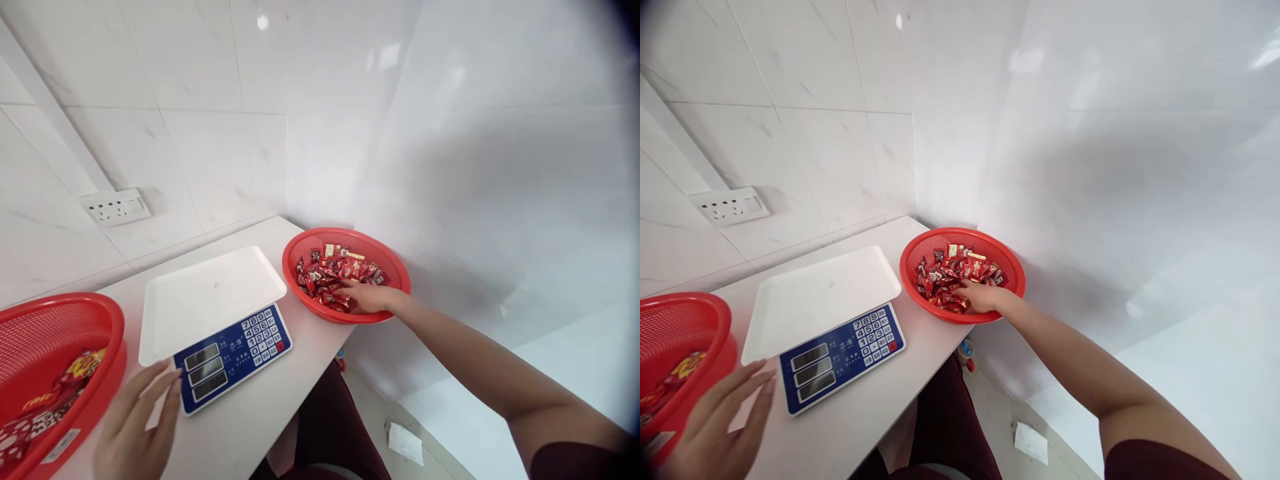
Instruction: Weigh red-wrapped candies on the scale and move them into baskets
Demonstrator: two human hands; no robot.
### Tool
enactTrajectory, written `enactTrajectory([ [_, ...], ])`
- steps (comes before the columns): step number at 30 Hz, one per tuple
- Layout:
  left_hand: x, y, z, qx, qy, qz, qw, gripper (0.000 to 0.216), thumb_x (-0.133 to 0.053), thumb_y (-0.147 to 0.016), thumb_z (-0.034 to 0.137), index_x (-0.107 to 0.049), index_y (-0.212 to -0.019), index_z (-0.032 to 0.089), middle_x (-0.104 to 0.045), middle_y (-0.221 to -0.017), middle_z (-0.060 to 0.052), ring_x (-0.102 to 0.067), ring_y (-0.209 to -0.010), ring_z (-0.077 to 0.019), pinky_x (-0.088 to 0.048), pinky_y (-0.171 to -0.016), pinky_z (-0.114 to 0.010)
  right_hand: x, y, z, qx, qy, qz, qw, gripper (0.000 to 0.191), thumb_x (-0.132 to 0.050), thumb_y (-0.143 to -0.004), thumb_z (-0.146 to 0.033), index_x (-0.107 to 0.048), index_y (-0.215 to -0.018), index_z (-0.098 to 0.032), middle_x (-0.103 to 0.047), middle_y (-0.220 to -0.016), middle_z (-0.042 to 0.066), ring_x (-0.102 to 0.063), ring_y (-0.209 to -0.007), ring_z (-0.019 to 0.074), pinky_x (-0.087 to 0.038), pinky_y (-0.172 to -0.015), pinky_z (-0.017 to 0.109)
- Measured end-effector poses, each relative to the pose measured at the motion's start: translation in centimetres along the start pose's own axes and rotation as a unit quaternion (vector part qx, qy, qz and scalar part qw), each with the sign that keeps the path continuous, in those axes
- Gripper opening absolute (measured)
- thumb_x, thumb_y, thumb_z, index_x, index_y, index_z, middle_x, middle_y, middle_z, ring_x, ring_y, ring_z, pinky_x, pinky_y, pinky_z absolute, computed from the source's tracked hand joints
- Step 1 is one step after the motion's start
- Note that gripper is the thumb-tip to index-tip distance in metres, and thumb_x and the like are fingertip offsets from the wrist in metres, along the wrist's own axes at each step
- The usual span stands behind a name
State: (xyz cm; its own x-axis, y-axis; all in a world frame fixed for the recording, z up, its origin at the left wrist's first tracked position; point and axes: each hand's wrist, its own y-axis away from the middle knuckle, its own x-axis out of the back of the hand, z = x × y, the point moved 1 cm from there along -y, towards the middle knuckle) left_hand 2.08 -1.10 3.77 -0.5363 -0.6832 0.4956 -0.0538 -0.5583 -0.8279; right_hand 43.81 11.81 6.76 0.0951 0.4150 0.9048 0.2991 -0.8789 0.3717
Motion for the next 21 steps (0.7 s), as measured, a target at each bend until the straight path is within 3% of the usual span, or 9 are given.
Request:
enactTrajectory([
  [2, -1.8, -0.6, 1.7, -0.055, -0.003, -0.004, 0.998, 0.016, -0.060, -0.079, 0.017, -0.063, -0.095, 0.018, -0.066, -0.098, -0.008, -0.062, -0.089, -0.0192, -0.048, -0.087, -0.034, -1.0, -1.2, 0.0, -0.027, 0.031, -0.004, 0.999, 0.072, -0.071, -0.064, -0.026, -0.049, -0.133, -0.026, -0.033, -0.146, 0.014, -0.046, -0.120, 0.0378, -0.045, -0.088, 0.042],
  [6, -3.5, -0.2, 2.2, -0.112, 0.023, -0.026, 0.993, 0.015, -0.057, -0.081, 0.012, -0.061, -0.095, 0.016, -0.066, -0.091, -0.008, -0.064, -0.086, -0.0174, -0.049, -0.083, -0.030, -1.4, -2.7, 0.5, -0.041, 0.030, 0.044, 0.998, 0.064, -0.070, -0.060, -0.013, -0.057, -0.123, -0.021, -0.049, -0.129, 0.019, -0.056, -0.105, 0.0375, -0.047, -0.078, 0.041],
  [10, -3.5, 1.6, 1.4, -0.079, 0.016, -0.051, 0.995, 0.013, -0.052, -0.085, 0.020, -0.061, -0.095, 0.017, -0.067, -0.086, -0.007, -0.065, -0.079, -0.0156, -0.052, -0.076, -0.025, 0.8, -3.2, 2.1, -0.046, -0.018, 0.114, 0.992, 0.045, -0.064, -0.068, -0.011, -0.059, -0.111, -0.020, -0.061, -0.111, 0.014, -0.060, -0.097, 0.0297, -0.047, -0.076, 0.034],
  [15, -3.4, 2.1, 1.4, 0.008, 0.002, -0.073, 0.997, 0.021, -0.047, -0.089, 0.033, -0.061, -0.091, 0.019, -0.068, -0.083, -0.005, -0.066, -0.071, -0.0127, -0.050, -0.048, -0.014, 3.2, -3.1, 3.1, -0.038, -0.120, 0.172, 0.977, 0.047, -0.053, -0.084, -0.040, -0.044, -0.125, -0.021, -0.058, -0.118, 0.010, -0.063, -0.083, 0.0186, -0.050, -0.061, 0.026],
  [18, -3.5, 2.1, 1.5, 0.010, 0.025, -0.087, 0.996, 0.022, -0.046, -0.089, 0.036, -0.061, -0.090, 0.020, -0.069, -0.081, -0.004, -0.067, -0.068, -0.0114, -0.048, -0.042, -0.011, 3.9, -3.1, 2.7, -0.003, -0.152, 0.153, 0.976, 0.045, -0.044, -0.088, -0.047, -0.049, -0.123, -0.021, -0.062, -0.114, 0.008, -0.063, -0.085, 0.0178, -0.050, -0.068, 0.026],
  [21, -3.6, 2.2, 1.6, 0.019, 0.042, -0.096, 0.994, 0.021, -0.047, -0.089, 0.035, -0.062, -0.090, 0.021, -0.070, -0.082, -0.004, -0.068, -0.070, -0.0115, -0.049, -0.044, -0.011, 3.8, -3.6, 1.9, 0.014, -0.116, 0.059, 0.991, 0.042, -0.048, -0.084, -0.051, -0.064, -0.105, -0.018, -0.068, -0.102, 0.008, -0.063, -0.088, 0.0217, -0.048, -0.075, 0.029],
])
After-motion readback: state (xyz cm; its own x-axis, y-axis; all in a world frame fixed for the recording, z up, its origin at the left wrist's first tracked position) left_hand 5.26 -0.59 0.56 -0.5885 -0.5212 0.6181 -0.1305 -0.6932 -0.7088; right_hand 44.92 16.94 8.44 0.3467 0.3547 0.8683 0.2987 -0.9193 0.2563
